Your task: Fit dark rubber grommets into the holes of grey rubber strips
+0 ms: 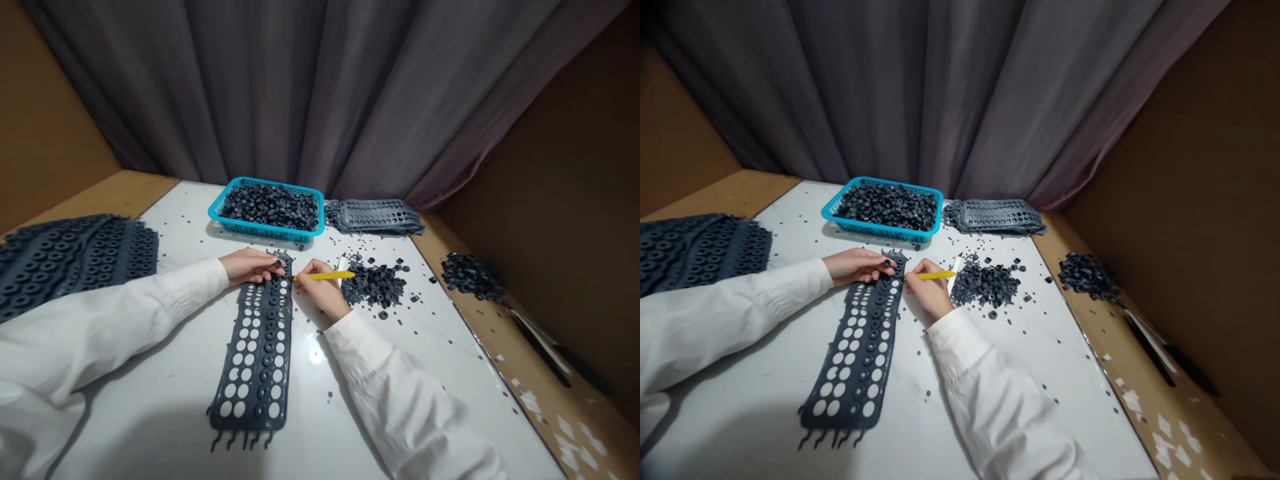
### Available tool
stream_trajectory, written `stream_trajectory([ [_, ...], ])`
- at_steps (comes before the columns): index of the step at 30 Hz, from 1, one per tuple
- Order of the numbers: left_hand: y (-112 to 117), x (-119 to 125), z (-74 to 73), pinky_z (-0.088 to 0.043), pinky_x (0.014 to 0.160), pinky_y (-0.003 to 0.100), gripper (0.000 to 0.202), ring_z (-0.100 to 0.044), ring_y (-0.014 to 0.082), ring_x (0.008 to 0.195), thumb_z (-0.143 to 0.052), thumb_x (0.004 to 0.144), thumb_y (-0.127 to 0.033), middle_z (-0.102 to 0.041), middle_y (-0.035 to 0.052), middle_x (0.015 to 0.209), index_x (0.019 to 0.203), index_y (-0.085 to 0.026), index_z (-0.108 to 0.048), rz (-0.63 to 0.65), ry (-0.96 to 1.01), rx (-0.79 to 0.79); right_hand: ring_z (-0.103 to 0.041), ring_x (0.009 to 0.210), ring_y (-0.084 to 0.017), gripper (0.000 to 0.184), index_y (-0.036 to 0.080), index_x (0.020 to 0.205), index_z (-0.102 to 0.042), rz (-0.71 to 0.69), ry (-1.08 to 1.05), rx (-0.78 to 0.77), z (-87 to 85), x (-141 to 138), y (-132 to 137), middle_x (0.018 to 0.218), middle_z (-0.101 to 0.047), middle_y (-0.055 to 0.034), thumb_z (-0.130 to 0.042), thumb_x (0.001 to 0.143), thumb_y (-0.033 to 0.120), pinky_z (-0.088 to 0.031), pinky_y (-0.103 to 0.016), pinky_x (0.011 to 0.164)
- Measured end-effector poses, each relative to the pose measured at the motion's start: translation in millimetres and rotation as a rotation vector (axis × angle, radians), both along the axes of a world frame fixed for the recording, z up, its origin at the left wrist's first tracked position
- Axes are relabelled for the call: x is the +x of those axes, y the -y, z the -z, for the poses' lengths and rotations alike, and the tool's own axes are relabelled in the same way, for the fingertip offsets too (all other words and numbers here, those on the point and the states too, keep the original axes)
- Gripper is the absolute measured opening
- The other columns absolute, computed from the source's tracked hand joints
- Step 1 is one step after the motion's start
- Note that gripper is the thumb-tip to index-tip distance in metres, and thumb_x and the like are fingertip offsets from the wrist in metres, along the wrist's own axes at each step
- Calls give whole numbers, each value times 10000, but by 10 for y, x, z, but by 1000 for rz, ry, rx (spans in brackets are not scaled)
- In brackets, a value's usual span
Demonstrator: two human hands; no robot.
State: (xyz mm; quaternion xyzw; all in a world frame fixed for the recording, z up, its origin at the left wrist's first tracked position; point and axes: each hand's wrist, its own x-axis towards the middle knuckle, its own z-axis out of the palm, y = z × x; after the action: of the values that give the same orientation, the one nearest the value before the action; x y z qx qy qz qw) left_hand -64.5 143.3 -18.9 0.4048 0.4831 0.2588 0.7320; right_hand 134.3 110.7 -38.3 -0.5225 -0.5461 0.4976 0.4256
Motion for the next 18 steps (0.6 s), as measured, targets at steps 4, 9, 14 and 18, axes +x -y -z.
stream_trajectory([
  [4, 2, 8, -3, -422, 438, 109, 291, -576, 55, 562, -712, 723, -315, -702, 118, 949, 923, -105, -694, -26, -16, -22, -526, 433, -116, 99, 208, 595, -438, 8, 0, -10, 19, 0, -6, 490, -594, 37, -532, 622, 192, -418, -224, 475],
  [9, -42, 63, -26, -521, 591, 197, 171, -633, 125, 682, -590, 734, -202, -682, 92, 846, 868, -111, -646, -90, -85, 76, -527, 432, -117, 107, 209, 598, -435, 3, -15, 0, 55, 0, -17, 480, -584, 39, -538, 624, 192, -416, -226, 477],
  [14, -126, 172, -35, -468, 562, 240, 125, -545, 126, 562, -501, 673, -157, -579, 17, 609, 717, -121, -612, 27, -293, 372, -521, 425, -118, 115, 212, 591, -427, -1, -8, 22, 70, -8, -28, 463, -571, 46, -534, 623, 185, -406, -226, 475],
  [18, -180, 255, -81, -435, 650, 242, 130, -536, 144, 645, -622, 576, -105, -589, 6, 641, 697, -132, -660, 341, -509, 807, -522, 431, -121, 119, 211, 593, -430, 5, 21, 67, 98, -13, -37, 454, -561, 50, -542, 622, 185, -391, -221, 469],
])
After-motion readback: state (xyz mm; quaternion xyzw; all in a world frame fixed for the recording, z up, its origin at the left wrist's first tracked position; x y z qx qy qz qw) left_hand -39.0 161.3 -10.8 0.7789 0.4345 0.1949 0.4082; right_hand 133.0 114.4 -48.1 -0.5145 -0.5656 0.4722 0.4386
